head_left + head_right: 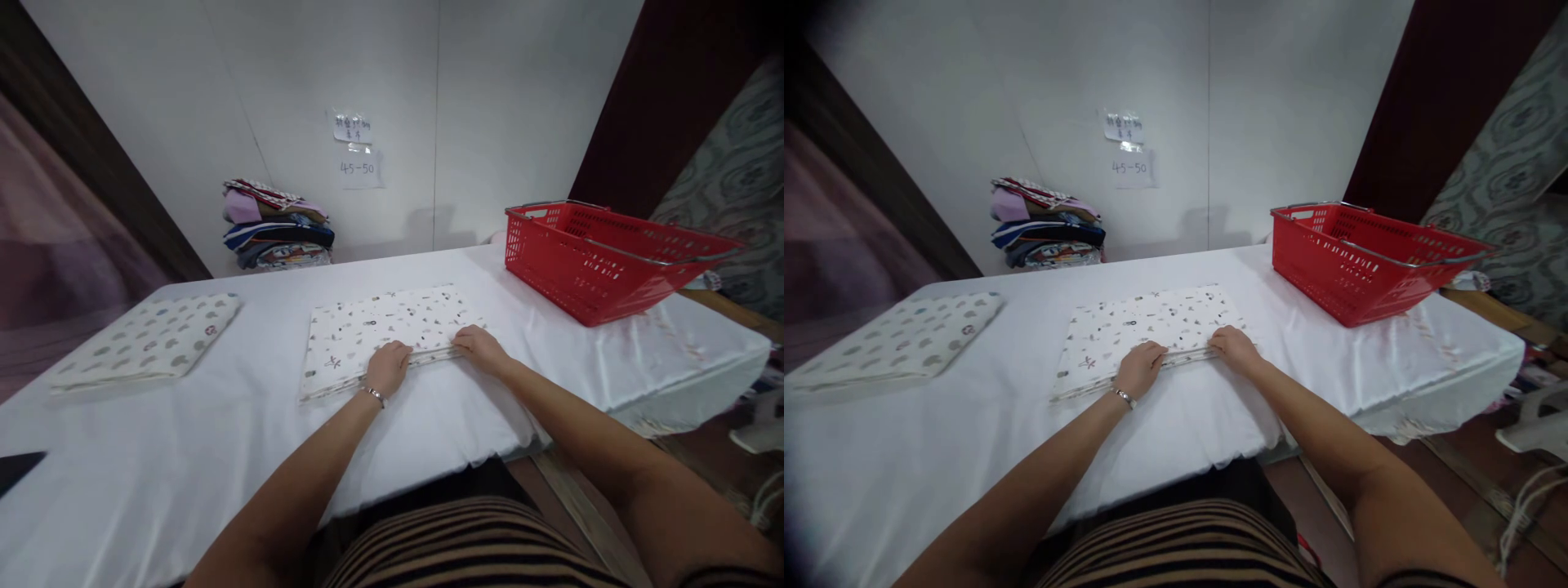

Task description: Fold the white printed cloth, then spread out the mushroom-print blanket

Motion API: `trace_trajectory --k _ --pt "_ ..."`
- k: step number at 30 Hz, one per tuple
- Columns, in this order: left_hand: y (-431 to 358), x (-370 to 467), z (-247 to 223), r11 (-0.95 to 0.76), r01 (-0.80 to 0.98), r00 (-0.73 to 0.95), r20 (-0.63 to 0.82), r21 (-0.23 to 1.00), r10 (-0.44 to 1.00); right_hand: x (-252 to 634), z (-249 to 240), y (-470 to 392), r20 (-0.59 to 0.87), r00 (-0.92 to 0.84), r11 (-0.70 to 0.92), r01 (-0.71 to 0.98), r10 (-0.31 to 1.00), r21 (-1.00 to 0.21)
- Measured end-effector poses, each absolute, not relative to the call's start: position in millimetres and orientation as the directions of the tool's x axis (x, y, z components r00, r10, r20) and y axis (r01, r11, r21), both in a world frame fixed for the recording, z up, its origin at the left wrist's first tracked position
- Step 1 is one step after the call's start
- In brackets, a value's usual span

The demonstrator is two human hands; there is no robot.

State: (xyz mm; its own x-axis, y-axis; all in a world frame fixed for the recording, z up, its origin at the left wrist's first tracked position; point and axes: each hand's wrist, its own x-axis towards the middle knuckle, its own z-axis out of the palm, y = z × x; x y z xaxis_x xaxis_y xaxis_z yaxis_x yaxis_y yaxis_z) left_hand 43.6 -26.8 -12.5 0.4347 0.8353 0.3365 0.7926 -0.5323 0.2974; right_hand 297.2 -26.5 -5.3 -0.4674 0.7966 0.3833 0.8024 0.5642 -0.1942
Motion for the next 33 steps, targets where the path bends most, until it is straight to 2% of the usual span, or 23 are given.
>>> trace_trajectory --k 8,14,20,27,33 --pt "-28.6 50.0 -8.4 -0.651 0.741 0.567 0.369 0.162 0.737 291.8 -3.7 -26.3 0.343 -0.463 0.513 0.856 0.817 -0.065" --pt "-25.9 52.4 -8.0 -0.629 0.768 0.567 0.331 0.117 0.754 288.4 -3.6 -23.0 0.362 -0.467 0.497 0.868 0.807 0.011" --pt "-27.9 53.5 -14.5 -0.651 0.756 0.601 0.314 0.076 0.735 292.1 -14.5 -22.2 0.388 -0.558 0.610 0.792 0.733 -0.012" --pt "-30.3 57.1 -11.6 -0.653 0.749 0.594 0.320 0.113 0.738 291.5 -5.4 -31.6 0.369 -0.569 0.626 0.778 0.735 -0.050" --pt "-30.1 61.7 -8.4 -0.604 0.788 0.558 0.275 0.118 0.783 289.2 -1.9 -33.8 0.348 -0.567 0.613 0.790 0.746 -0.027"
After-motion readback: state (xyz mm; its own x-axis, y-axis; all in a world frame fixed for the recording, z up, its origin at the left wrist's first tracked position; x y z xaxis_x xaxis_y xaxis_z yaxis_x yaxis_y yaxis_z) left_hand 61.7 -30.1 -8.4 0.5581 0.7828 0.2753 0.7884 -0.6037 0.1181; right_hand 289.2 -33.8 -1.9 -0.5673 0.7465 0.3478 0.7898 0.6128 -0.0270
